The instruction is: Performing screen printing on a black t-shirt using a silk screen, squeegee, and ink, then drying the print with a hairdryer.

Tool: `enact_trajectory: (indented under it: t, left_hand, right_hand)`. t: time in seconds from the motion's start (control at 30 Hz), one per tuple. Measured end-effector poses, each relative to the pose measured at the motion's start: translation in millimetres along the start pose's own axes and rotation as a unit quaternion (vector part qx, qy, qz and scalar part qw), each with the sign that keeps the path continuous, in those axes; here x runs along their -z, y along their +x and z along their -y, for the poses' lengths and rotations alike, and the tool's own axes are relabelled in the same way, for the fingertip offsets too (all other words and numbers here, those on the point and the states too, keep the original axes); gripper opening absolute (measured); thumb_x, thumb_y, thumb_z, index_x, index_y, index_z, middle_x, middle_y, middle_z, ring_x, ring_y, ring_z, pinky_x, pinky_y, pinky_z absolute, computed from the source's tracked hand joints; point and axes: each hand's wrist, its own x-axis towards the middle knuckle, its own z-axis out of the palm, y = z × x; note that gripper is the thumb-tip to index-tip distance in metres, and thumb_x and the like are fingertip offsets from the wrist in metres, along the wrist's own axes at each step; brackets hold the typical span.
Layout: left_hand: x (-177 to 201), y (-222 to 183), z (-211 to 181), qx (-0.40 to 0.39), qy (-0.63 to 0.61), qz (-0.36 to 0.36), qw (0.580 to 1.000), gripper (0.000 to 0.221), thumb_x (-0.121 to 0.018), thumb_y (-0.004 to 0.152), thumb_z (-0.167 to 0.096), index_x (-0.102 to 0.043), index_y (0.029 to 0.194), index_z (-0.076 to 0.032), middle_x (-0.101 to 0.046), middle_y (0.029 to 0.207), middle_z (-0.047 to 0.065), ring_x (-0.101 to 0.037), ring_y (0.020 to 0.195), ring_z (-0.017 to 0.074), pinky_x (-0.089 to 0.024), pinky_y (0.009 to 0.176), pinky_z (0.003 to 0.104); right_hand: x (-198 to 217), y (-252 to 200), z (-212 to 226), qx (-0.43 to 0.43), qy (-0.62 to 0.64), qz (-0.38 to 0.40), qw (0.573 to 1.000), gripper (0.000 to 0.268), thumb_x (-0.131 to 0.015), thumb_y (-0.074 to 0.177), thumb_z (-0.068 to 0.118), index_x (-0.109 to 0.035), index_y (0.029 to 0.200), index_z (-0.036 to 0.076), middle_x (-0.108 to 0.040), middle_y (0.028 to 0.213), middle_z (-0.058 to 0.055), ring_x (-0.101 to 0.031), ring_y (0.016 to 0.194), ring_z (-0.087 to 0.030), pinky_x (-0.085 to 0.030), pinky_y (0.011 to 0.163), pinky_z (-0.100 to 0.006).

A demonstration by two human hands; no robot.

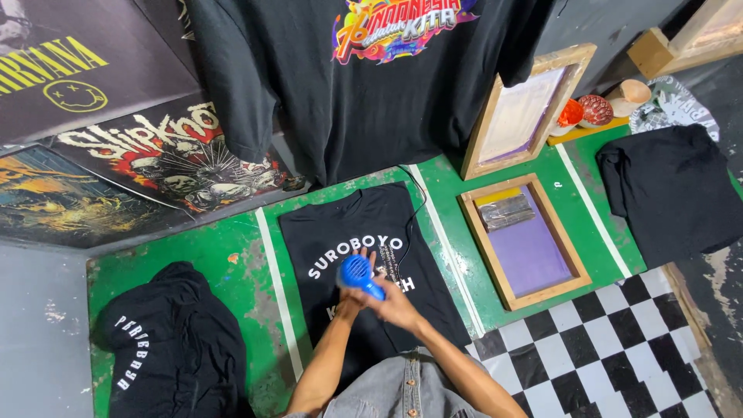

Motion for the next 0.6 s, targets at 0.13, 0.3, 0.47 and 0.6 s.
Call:
enact_trajectory:
  t: [0.13, 0.3, 0.47, 0.6]
  left_hand:
    - [-19.6, 0.6, -23.1, -0.157, 0.632, -0.077, 0.755, 0.069, -0.059, 0.084, -0.036, -0.045, 0.149, -0.015, -0.043, 0.16, 0.01, -0.029, 0.154, 0.0314, -0.021, 0.119, 0.062]
    - [-24.7, -7.7, -92.4, 0.138, 0.839, -0.065, 0.522, 0.07, -0.036, 0.104, -0.058, -0.021, 0.164, -0.025, -0.015, 0.172, 0.006, -0.011, 0.158, 0.0285, -0.014, 0.123, 0.061]
    - [7.3, -24.9, -127.2, 0.237, 0.831, -0.122, 0.488, 0.073, -0.022, 0.103, -0.068, -0.01, 0.165, -0.032, -0.002, 0.174, 0.0, -0.001, 0.16, 0.0262, -0.005, 0.126, 0.061]
    - [-11.3, -17.7, -122.2, 0.241, 0.827, -0.123, 0.492, 0.073, -0.026, 0.104, -0.067, -0.012, 0.165, -0.03, -0.002, 0.174, 0.003, -0.002, 0.16, 0.0265, -0.004, 0.126, 0.06]
  right_hand:
    - [4.7, 6.4, -10.4, 0.034, -0.01, 0.034, 0.999, 0.015, -0.08, 0.086, 0.015, -0.071, 0.093, 0.004, -0.058, 0.053, -0.008, -0.057, 0.041, -0.013, -0.044, 0.034, -0.022]
    - [59.1, 18.0, -2.5, 0.036, 0.002, -0.151, 0.988, 0.023, -0.08, 0.088, 0.026, -0.068, 0.08, 0.008, -0.06, 0.052, -0.007, -0.058, 0.042, -0.015, -0.046, 0.036, -0.025]
    - [117.6, 35.6, -30.9, 0.022, 0.068, -0.361, 0.93, 0.026, -0.073, 0.095, 0.025, -0.062, 0.082, 0.006, -0.059, 0.057, -0.01, -0.059, 0.042, -0.02, -0.049, 0.035, -0.03]
    - [107.6, 40.6, -46.4, 0.018, 0.077, -0.355, 0.931, 0.024, -0.072, 0.094, 0.023, -0.062, 0.086, 0.003, -0.06, 0.06, -0.013, -0.06, 0.043, -0.022, -0.051, 0.035, -0.032]
